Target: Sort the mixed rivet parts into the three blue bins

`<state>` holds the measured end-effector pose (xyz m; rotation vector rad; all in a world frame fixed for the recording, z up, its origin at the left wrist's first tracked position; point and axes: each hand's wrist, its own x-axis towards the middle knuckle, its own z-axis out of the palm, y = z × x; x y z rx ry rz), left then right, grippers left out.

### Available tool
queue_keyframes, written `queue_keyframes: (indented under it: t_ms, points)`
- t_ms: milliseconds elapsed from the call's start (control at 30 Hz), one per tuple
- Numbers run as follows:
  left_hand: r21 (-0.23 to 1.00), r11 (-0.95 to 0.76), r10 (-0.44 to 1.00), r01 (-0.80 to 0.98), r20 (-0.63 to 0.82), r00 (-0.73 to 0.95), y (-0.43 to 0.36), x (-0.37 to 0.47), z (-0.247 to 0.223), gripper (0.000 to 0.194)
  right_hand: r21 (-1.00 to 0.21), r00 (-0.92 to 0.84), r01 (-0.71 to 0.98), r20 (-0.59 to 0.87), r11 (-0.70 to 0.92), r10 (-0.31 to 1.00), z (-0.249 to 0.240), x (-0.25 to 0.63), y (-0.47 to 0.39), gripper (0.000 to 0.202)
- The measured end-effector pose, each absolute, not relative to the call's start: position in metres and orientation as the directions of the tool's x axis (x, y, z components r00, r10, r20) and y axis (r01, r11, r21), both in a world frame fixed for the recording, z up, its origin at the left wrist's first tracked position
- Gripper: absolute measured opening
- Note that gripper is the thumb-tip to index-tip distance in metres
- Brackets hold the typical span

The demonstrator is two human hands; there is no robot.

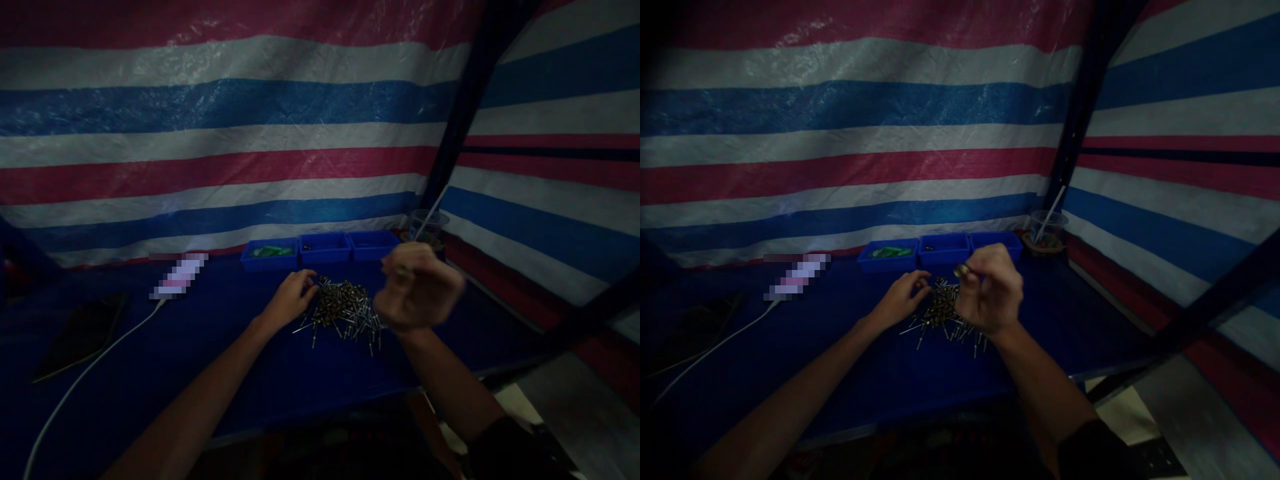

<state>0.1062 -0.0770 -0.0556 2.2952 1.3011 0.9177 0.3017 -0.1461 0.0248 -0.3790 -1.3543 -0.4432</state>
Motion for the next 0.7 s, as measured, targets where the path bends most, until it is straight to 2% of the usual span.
queue_keyframes:
  t_ms: [33,100,133,200,233,267,333,367,433,500,600,700]
  points:
    - [0.495,-0.552,0.834,0.671,0.356,0.422,-0.078,0.106,-0.058,0.030,-0.005,0.204,0.541,0.971,0.841,-0.125,0.029,0.304,-0.152,0.022]
    - [0.396,-0.582,0.813,0.710,0.313,0.491,-0.079,0.107,-0.061,0.029,-0.095,0.196,0.649,0.980,0.755,-0.045,0.032,0.307,-0.150,0.023]
    - [0.368,-0.582,0.813,0.725,0.291,0.505,-0.080,0.108,-0.062,0.028,-0.167,0.147,0.727,0.985,0.666,0.087,0.032,0.309,-0.143,0.025]
    - [0.328,-0.561,0.827,0.760,0.259,0.498,-0.081,0.109,-0.061,0.023,-0.230,0.066,0.788,0.954,0.571,0.292,0.029,0.315,-0.120,0.024]
    - [0.314,-0.544,0.838,0.778,0.250,0.485,-0.081,0.109,-0.059,0.021,-0.265,0.001,0.851,0.864,0.453,0.504,0.028,0.320,-0.108,0.031]
    - [0.303,-0.528,0.848,0.793,0.242,0.472,-0.081,0.109,-0.058,0.019,-0.296,0.006,0.891,0.765,0.344,0.644,0.027,0.327,-0.098,0.038]
    - [0.292,-0.507,0.860,0.811,0.230,0.455,-0.081,0.109,-0.056,0.015,-0.355,0.104,0.919,0.639,0.172,0.762,0.024,0.343,-0.083,0.047]
    - [0.294,-0.504,0.862,0.812,0.230,0.452,-0.081,0.109,-0.055,0.013,-0.394,0.166,0.911,0.627,0.125,0.761,0.024,0.349,-0.080,0.049]
    - [0.318,-0.505,0.861,0.802,0.246,0.445,-0.079,0.109,-0.055,0.012,-0.454,0.240,0.885,0.638,0.106,0.732,0.022,0.357,-0.079,0.049]
    - [0.372,-0.510,0.858,0.776,0.288,0.425,-0.077,0.109,-0.055,0.012,-0.469,0.220,0.873,0.621,0.131,0.753,0.019,0.354,-0.080,0.047]
    - [0.522,-0.494,0.868,0.695,0.346,0.357,-0.075,0.109,-0.053,0.013,-0.451,0.077,0.869,0.533,0.206,0.843,0.007,0.334,-0.081,0.044]
    - [0.741,-0.431,0.902,0.515,0.336,0.271,-0.072,0.110,-0.053,0.013,-0.450,-0.152,0.812,0.451,0.371,0.879,-0.008,0.308,-0.083,0.038]
